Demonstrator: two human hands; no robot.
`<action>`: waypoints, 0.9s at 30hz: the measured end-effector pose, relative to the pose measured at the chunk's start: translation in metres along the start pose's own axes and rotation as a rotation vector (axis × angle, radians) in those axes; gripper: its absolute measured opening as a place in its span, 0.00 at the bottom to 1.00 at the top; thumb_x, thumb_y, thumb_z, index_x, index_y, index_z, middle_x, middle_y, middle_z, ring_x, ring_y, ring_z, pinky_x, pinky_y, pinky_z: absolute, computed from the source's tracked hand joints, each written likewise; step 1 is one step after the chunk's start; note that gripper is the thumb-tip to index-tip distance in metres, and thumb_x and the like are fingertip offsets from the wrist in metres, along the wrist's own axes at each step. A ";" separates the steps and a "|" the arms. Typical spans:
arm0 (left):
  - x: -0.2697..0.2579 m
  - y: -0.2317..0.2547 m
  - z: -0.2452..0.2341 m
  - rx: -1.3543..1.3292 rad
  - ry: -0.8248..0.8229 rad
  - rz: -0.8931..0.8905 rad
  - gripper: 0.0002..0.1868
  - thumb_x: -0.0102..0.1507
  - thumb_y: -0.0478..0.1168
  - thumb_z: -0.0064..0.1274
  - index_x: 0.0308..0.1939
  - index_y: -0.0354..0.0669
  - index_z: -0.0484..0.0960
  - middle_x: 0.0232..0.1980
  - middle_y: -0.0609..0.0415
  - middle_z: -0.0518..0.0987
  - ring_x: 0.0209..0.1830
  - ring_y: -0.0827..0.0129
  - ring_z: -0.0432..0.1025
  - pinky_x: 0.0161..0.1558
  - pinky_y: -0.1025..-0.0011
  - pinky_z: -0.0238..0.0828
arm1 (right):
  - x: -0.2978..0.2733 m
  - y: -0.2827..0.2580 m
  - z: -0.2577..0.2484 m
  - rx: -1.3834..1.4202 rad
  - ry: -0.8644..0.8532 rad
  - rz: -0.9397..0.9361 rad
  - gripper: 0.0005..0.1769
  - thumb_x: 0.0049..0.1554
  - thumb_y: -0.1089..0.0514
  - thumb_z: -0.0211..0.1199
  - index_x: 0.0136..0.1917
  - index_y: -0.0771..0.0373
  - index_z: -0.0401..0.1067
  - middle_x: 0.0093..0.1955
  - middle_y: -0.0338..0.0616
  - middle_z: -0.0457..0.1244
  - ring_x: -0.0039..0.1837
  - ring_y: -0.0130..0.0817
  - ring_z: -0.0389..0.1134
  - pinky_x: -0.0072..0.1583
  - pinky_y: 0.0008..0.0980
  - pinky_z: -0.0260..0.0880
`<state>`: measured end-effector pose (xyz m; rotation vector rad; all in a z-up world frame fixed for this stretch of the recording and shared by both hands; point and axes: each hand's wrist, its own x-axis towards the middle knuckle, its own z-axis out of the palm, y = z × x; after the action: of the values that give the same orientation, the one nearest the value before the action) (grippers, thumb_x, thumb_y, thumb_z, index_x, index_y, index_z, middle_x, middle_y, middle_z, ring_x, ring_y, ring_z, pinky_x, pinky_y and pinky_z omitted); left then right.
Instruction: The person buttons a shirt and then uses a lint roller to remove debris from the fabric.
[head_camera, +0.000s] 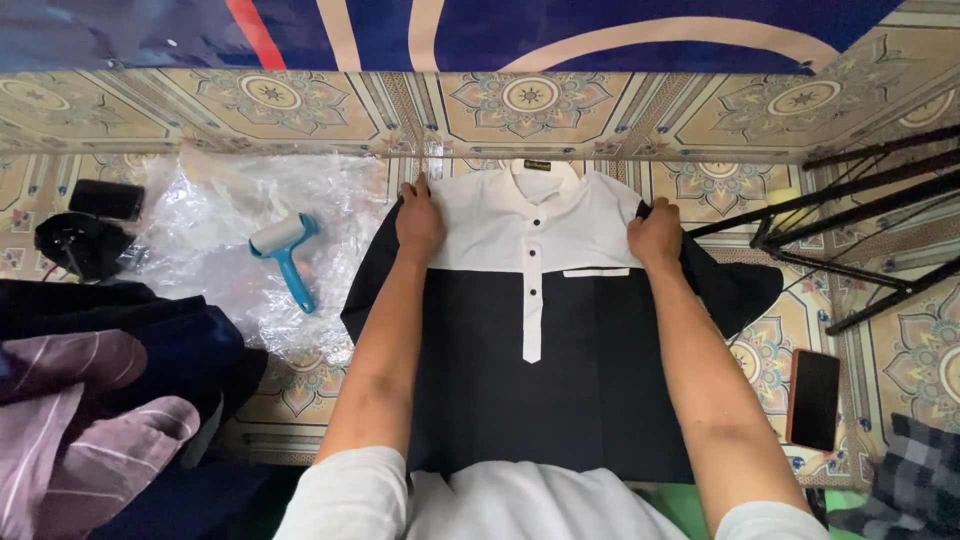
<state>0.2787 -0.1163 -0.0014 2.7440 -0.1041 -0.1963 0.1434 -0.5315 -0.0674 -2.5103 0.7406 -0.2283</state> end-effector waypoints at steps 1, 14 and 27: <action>0.012 -0.010 0.008 0.000 0.002 -0.001 0.39 0.64 0.27 0.50 0.78 0.40 0.54 0.73 0.36 0.59 0.52 0.48 0.78 0.55 0.56 0.81 | 0.005 0.002 -0.001 0.001 0.000 -0.002 0.27 0.55 0.60 0.62 0.65 0.75 0.66 0.53 0.63 0.59 0.52 0.66 0.71 0.46 0.52 0.76; -0.027 0.018 -0.054 -0.252 0.256 0.081 0.19 0.68 0.25 0.47 0.63 0.29 0.70 0.66 0.32 0.61 0.58 0.41 0.73 0.61 0.53 0.76 | -0.018 -0.069 -0.051 0.237 0.202 -0.232 0.32 0.59 0.72 0.58 0.75 0.84 0.55 0.75 0.86 0.44 0.79 0.77 0.41 0.77 0.65 0.42; -0.122 0.048 0.028 0.142 -0.191 0.594 0.37 0.73 0.55 0.26 0.82 0.41 0.45 0.84 0.40 0.49 0.84 0.45 0.40 0.81 0.48 0.29 | -0.131 -0.143 0.018 -0.121 -0.242 -0.539 0.33 0.68 0.48 0.47 0.80 0.65 0.55 0.84 0.57 0.46 0.85 0.49 0.42 0.82 0.48 0.36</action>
<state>0.1513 -0.1589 0.0061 2.6835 -0.9971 -0.2881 0.1051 -0.3491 -0.0109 -2.7421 -0.0285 -0.0594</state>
